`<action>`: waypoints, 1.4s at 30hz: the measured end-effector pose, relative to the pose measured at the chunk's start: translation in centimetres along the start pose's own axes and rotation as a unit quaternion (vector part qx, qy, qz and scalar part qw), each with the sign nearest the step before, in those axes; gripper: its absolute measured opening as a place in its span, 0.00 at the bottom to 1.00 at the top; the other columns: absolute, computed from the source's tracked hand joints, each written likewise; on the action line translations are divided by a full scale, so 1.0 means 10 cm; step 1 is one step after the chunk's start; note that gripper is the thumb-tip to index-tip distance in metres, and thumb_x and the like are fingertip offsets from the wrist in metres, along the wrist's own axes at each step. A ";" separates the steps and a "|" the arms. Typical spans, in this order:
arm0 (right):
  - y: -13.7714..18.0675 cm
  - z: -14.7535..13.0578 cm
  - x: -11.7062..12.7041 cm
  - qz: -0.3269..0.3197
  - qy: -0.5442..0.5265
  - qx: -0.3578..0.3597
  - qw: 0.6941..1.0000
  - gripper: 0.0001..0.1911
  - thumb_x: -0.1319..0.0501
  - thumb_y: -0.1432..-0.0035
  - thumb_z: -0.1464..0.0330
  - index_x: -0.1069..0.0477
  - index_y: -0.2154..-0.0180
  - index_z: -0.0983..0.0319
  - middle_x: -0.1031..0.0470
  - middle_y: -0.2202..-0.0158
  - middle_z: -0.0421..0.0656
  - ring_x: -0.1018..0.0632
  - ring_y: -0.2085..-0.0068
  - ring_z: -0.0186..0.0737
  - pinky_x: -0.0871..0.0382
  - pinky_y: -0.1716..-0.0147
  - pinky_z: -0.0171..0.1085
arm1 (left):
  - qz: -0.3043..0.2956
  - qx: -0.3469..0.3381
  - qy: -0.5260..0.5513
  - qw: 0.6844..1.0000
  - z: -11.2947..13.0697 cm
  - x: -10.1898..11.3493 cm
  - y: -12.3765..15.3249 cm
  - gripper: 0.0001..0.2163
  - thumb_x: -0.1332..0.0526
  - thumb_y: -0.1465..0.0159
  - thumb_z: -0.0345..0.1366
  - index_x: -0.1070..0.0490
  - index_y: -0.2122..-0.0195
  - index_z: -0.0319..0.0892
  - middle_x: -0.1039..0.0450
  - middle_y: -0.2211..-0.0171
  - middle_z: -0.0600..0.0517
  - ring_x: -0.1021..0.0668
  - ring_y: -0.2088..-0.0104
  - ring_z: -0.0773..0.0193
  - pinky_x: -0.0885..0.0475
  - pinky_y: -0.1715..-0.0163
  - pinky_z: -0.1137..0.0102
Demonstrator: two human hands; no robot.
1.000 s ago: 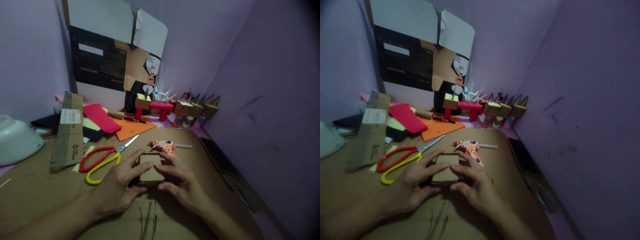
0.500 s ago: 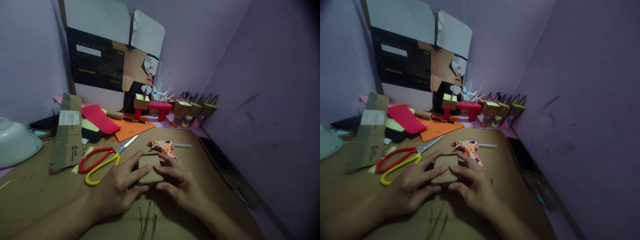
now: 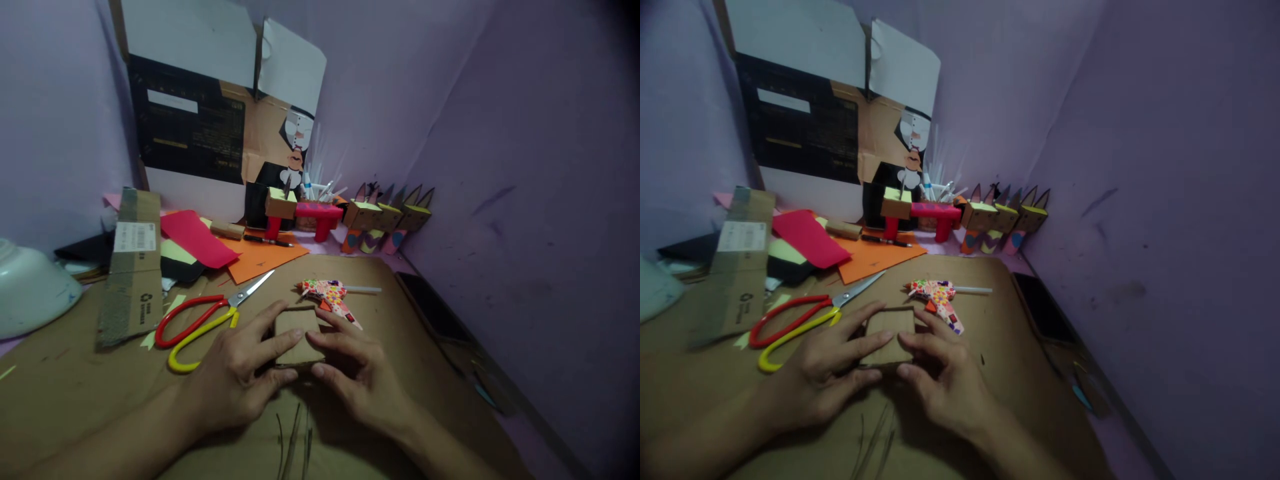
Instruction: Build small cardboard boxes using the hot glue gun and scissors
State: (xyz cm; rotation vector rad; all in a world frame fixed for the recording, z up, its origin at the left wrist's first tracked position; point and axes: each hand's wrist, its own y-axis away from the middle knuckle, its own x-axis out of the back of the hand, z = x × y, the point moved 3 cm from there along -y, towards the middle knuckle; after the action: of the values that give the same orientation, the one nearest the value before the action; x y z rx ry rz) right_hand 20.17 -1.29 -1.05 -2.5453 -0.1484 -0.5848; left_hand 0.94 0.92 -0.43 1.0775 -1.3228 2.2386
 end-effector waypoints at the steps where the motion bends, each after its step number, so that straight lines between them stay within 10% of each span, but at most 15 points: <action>1: 0.00 -0.01 0.00 0.001 0.004 -0.001 1.000 0.16 0.35 0.48 0.70 0.24 0.55 0.61 0.31 0.45 0.56 0.27 0.45 0.50 0.30 0.50 0.46 | 0.003 0.006 0.002 1.000 0.00 -0.01 0.00 0.16 0.41 0.39 0.32 0.31 0.49 0.43 0.39 0.41 0.36 0.29 0.45 0.53 0.26 0.54 0.64; 28: -0.01 -0.06 -0.06 0.036 0.089 0.046 0.994 0.13 0.36 0.47 0.69 0.23 0.59 0.67 0.28 0.48 0.62 0.24 0.49 0.50 0.28 0.52 0.45 | 0.030 -0.042 -0.064 0.997 0.06 0.00 -0.02 0.13 0.44 0.37 0.34 0.30 0.52 0.40 0.31 0.47 0.31 0.19 0.59 0.53 0.23 0.69 0.66; 42: 0.00 -0.03 -0.06 0.035 0.060 0.001 0.998 0.13 0.35 0.48 0.68 0.23 0.59 0.64 0.30 0.45 0.60 0.25 0.47 0.52 0.29 0.51 0.47 | -0.011 0.076 0.028 0.997 -0.05 -0.01 0.08 0.17 0.41 0.40 0.31 0.31 0.49 0.45 0.48 0.36 0.40 0.36 0.40 0.49 0.31 0.47 0.57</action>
State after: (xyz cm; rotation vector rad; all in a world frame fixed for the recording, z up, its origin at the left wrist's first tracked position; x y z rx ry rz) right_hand 19.48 -1.41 -1.09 -2.4953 -0.0164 -0.7067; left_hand 0.34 0.93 -1.10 1.0649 -1.1286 2.3660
